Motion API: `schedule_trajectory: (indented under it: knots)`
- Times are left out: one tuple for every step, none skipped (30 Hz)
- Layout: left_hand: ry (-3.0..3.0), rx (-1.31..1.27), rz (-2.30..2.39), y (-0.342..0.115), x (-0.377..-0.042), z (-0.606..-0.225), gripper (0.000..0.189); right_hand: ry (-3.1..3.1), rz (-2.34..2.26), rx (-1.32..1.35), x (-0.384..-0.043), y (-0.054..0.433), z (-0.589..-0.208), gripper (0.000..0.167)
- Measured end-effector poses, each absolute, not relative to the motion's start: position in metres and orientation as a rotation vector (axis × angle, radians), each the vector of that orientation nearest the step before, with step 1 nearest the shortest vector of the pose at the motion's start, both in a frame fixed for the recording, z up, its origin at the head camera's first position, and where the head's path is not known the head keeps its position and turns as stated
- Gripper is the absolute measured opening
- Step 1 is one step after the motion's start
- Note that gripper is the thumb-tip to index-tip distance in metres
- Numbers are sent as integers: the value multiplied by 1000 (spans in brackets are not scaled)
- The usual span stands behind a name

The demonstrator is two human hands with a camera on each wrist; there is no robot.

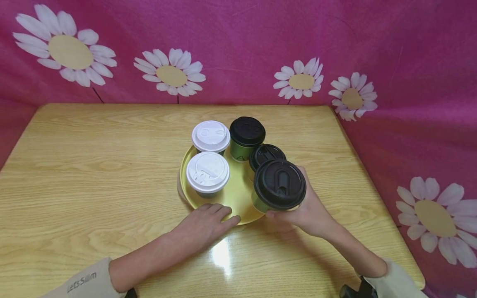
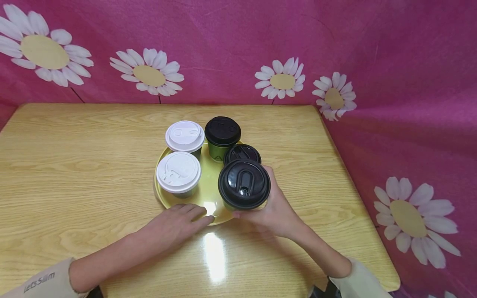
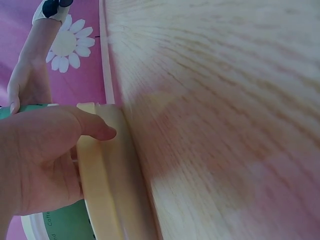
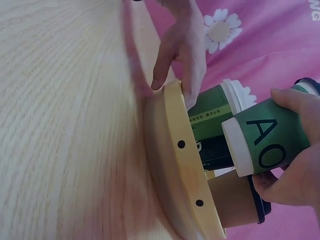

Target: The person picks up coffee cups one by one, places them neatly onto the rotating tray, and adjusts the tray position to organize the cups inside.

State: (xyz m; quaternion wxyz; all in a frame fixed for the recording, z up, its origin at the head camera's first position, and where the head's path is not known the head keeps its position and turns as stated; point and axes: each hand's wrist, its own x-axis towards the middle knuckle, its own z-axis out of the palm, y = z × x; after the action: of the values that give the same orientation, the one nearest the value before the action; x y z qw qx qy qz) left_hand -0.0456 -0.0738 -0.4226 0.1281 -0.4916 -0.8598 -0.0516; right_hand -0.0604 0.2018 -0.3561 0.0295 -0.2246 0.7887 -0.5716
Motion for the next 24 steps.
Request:
schedule_trajectory:
  knots:
    - [-2502, -1431, -151, -74, -46, -423, 35, 2435, -1754, -692, -60, 201, -357, 98]
    - [-2501, -1431, -149, -74, -46, -423, 35, 2438, -1746, -690, -60, 201, -357, 97]
    - [-2501, -1431, -149, -74, -46, -422, 35, 2436, -1742, -689, -60, 201, -358, 97]
    - [-2502, -1431, -150, -74, -46, -422, 35, 2437, -1735, -688, -59, 201, -359, 97]
    - [-2501, -1432, -153, -74, -46, -422, 35, 2437, -1731, -685, -59, 200, -360, 97]
    - [-2500, -1433, -152, -74, -46, -422, 35, 2439, -1727, -683, -59, 199, -361, 96]
    - [-2500, -1434, -156, -74, -46, -422, 35, 2438, -1725, -682, -58, 199, -363, 96]
    - [-2498, -1435, -158, -74, -46, -422, 34, 2431, -1731, -680, -58, 198, -364, 95]
    - [-2498, -1435, -162, -75, -46, -422, 35, 2429, -1733, -681, -57, 197, -365, 94]
    - [-2496, -1436, -164, -75, -46, -422, 34, 2430, -1732, -677, -57, 197, -366, 94]
    - [-2496, -1437, -171, -75, -46, -423, 34, 2430, -1734, -674, -57, 196, -367, 94]
    - [-2497, -1436, -175, -75, -46, -423, 34, 2432, -1731, -670, -56, 195, -369, 94]
    - [-2498, -1436, -183, -75, -46, -423, 33, 2435, -1726, -667, -56, 195, -370, 94]
    - [-2500, -1436, -186, -75, -46, -423, 33, 2436, -1722, -664, -56, 194, -371, 94]
    - [-2502, -1437, -191, -75, -46, -423, 33, 2440, -1715, -658, -56, 194, -372, 94]
    - [-2504, -1437, -196, -75, -46, -423, 33, 2441, -1710, -649, -56, 194, -373, 94]
    - [-2506, -1438, -199, -75, -46, -423, 32, 2441, -1704, -645, -56, 193, -374, 94]
    - [-2507, -1437, -201, -75, -46, -423, 32, 2442, -1699, -638, -56, 193, -375, 95]
    - [-2507, -1437, -204, -75, -47, -423, 32, 2440, -1696, -634, -56, 193, -375, 95]
    - [-2508, -1436, -207, -75, -47, -423, 31, 2437, -1697, -628, -56, 192, -376, 95]
    - [-2507, -1436, -212, -75, -47, -423, 31, 2435, -1697, -624, -56, 192, -376, 95]
    - [-2507, -1434, -217, -75, -47, -423, 31, 2432, -1698, -620, -56, 191, -376, 96]
    - [-2506, -1434, -221, -75, -47, -423, 30, 2431, -1698, -618, -56, 191, -376, 96]
    - [-2505, -1433, -229, -75, -47, -423, 30, 2431, -1696, -613, -56, 190, -377, 96]
